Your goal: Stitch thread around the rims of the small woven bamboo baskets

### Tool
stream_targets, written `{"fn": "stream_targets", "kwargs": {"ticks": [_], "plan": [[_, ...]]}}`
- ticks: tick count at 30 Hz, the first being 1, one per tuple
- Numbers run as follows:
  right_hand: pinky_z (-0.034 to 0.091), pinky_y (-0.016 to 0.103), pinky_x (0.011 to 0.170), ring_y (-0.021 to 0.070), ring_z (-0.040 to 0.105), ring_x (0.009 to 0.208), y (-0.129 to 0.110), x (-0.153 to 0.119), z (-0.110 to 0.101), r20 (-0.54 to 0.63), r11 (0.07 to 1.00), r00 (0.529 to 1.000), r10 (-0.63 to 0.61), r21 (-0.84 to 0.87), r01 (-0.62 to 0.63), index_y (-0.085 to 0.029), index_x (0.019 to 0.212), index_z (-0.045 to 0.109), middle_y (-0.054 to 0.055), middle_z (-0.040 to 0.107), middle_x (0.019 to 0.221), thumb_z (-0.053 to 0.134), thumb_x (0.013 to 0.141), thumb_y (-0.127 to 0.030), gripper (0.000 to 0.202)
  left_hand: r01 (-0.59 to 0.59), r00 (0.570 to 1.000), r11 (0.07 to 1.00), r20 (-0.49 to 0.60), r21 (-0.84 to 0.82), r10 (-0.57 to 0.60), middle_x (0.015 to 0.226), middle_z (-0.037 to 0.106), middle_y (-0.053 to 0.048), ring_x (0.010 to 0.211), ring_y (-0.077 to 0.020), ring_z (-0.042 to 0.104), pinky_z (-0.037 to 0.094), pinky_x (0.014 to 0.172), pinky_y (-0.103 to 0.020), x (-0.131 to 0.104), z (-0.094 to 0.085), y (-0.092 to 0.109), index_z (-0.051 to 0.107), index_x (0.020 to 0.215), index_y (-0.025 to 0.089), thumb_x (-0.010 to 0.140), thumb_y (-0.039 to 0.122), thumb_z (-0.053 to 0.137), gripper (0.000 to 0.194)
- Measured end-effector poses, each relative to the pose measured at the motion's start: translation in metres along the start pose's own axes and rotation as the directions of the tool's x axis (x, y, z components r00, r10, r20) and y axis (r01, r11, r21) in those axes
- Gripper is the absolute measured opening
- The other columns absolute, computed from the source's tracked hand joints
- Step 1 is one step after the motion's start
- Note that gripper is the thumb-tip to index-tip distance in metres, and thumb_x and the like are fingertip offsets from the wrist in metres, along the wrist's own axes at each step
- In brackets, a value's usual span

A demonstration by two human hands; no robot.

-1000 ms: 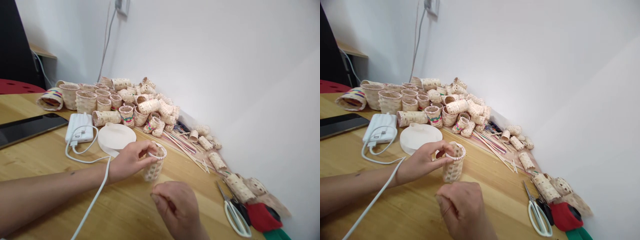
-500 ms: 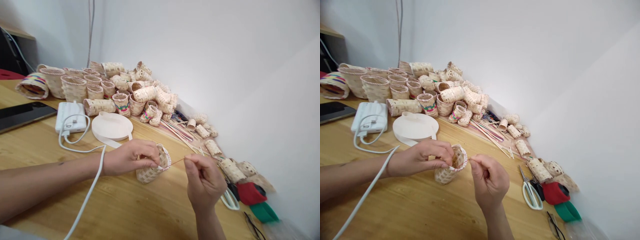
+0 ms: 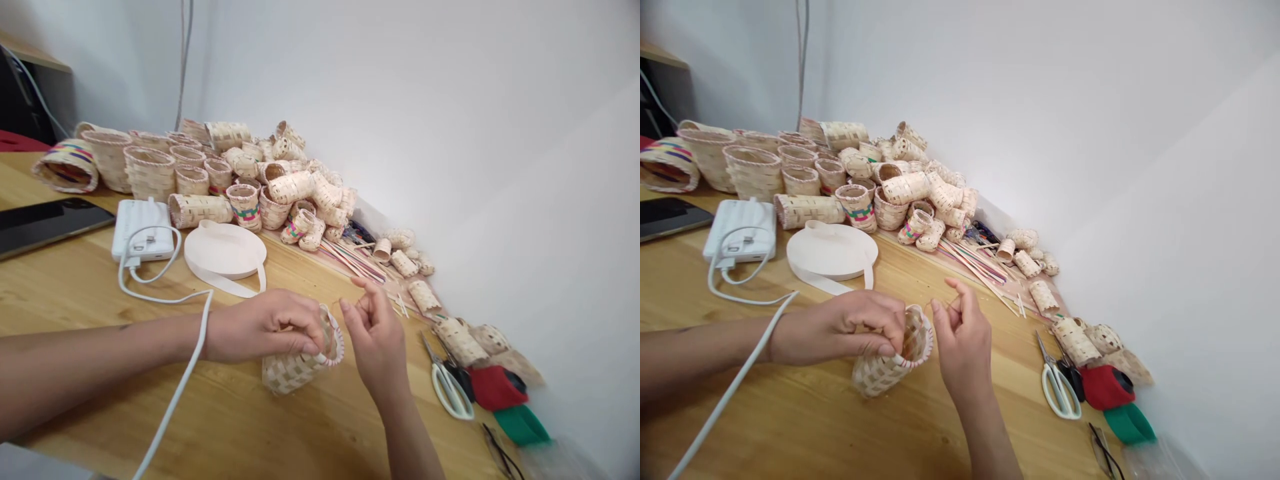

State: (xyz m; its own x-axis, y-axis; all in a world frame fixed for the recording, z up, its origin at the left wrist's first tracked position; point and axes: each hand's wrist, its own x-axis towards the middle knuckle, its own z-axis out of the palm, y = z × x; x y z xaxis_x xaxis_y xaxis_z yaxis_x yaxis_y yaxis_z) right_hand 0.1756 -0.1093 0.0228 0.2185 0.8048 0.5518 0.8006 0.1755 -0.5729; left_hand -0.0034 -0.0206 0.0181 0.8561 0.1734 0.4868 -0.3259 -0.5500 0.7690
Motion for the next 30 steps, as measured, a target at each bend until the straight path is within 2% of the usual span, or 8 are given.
{"fn": "stream_targets", "kwargs": {"ticks": [2, 4, 6, 9, 12, 16, 23, 30], "plan": [[0.039, 0.022, 0.054, 0.0105, 0.047, 0.055, 0.003, 0.003, -0.001, 0.081, 0.998, 0.996, 0.048, 0.038, -0.051, -0.018, 0.124, 0.048, -0.007, 0.042, 0.063, 0.048, 0.093, -0.028, 0.033, 0.016, 0.999, 0.999, -0.039, -0.027, -0.018, 0.082, 0.064, -0.005, 0.078, -0.0128, 0.058, 0.043, 0.073, -0.019, 0.000, -0.001, -0.005, 0.066, 0.082, 0.012, 0.091, 0.021, 0.055, 0.017], [0.042, 0.023, 0.058, 0.0114, 0.052, 0.061, 0.004, 0.004, -0.003, 0.114, 0.997, 0.993, 0.035, 0.068, -0.043, -0.020, 0.125, 0.048, -0.004, 0.052, 0.071, 0.041, 0.096, -0.028, 0.031, 0.040, 0.995, 0.998, -0.087, -0.045, -0.044, 0.080, 0.063, -0.004, 0.077, -0.0123, 0.058, 0.043, 0.072, -0.019, -0.001, -0.003, -0.011, 0.066, 0.081, 0.012, 0.091, 0.022, 0.055, 0.018], [0.044, 0.024, 0.061, 0.0121, 0.057, 0.065, 0.005, 0.003, -0.007, 0.128, 0.996, 0.991, -0.028, 0.093, 0.016, -0.023, 0.119, 0.053, -0.002, 0.060, 0.077, 0.042, 0.096, -0.027, 0.027, 0.067, 0.989, 0.996, -0.124, -0.059, -0.074, 0.079, 0.063, -0.003, 0.075, -0.0121, 0.057, 0.042, 0.071, -0.019, -0.001, -0.003, -0.016, 0.065, 0.080, 0.013, 0.090, 0.023, 0.056, 0.017], [0.045, 0.024, 0.065, 0.0133, 0.061, 0.073, 0.006, 0.003, -0.011, 0.131, 0.981, 0.976, -0.175, 0.108, 0.162, -0.025, 0.100, 0.062, -0.001, 0.068, 0.081, 0.051, 0.093, -0.023, 0.014, 0.088, 0.986, 0.993, -0.138, -0.074, -0.098, 0.081, 0.064, -0.003, 0.077, -0.0127, 0.057, 0.043, 0.072, -0.021, -0.002, -0.005, -0.021, 0.065, 0.080, 0.012, 0.088, 0.022, 0.057, 0.014], [0.045, 0.026, 0.069, 0.0142, 0.061, 0.077, 0.008, 0.005, -0.015, 0.167, 0.941, 0.926, -0.338, 0.086, 0.328, -0.024, 0.090, 0.066, 0.000, 0.067, 0.083, 0.055, 0.091, -0.016, 0.014, 0.110, 0.984, 0.991, -0.130, -0.078, -0.119, 0.083, 0.064, -0.004, 0.078, -0.0136, 0.058, 0.043, 0.072, -0.021, -0.002, -0.005, -0.023, 0.066, 0.081, 0.012, 0.087, 0.022, 0.057, 0.014], [0.043, 0.029, 0.067, 0.0157, 0.056, 0.077, 0.010, 0.008, -0.017, 0.206, 0.887, 0.865, -0.458, 0.036, 0.461, -0.024, 0.095, 0.068, 0.002, 0.061, 0.082, 0.054, 0.090, -0.011, 0.020, 0.132, 0.983, 0.987, -0.120, -0.090, -0.142, 0.080, 0.062, -0.003, 0.076, -0.0129, 0.056, 0.042, 0.070, -0.021, -0.002, -0.006, -0.021, 0.066, 0.081, 0.012, 0.087, 0.023, 0.057, 0.016], [0.042, 0.028, 0.063, 0.0144, 0.053, 0.074, 0.010, 0.009, -0.018, 0.242, 0.846, 0.815, -0.527, 0.053, 0.531, -0.026, 0.102, 0.067, 0.001, 0.058, 0.080, 0.053, 0.089, -0.006, 0.028, 0.119, 0.988, 0.988, -0.088, -0.097, -0.128, 0.079, 0.060, -0.003, 0.075, -0.0130, 0.054, 0.040, 0.069, -0.021, -0.002, -0.007, -0.018, 0.066, 0.080, 0.012, 0.089, 0.029, 0.056, 0.022], [0.041, 0.027, 0.061, 0.0133, 0.053, 0.073, 0.010, 0.010, -0.019, 0.259, 0.841, 0.809, -0.528, 0.030, 0.540, -0.026, 0.099, 0.068, 0.001, 0.059, 0.079, 0.053, 0.089, -0.004, 0.029, 0.091, 0.990, 0.990, -0.099, -0.112, -0.102, 0.077, 0.060, -0.002, 0.073, -0.0119, 0.053, 0.039, 0.067, -0.019, -0.002, -0.007, -0.019, 0.066, 0.079, 0.012, 0.089, 0.028, 0.057, 0.021]]}}
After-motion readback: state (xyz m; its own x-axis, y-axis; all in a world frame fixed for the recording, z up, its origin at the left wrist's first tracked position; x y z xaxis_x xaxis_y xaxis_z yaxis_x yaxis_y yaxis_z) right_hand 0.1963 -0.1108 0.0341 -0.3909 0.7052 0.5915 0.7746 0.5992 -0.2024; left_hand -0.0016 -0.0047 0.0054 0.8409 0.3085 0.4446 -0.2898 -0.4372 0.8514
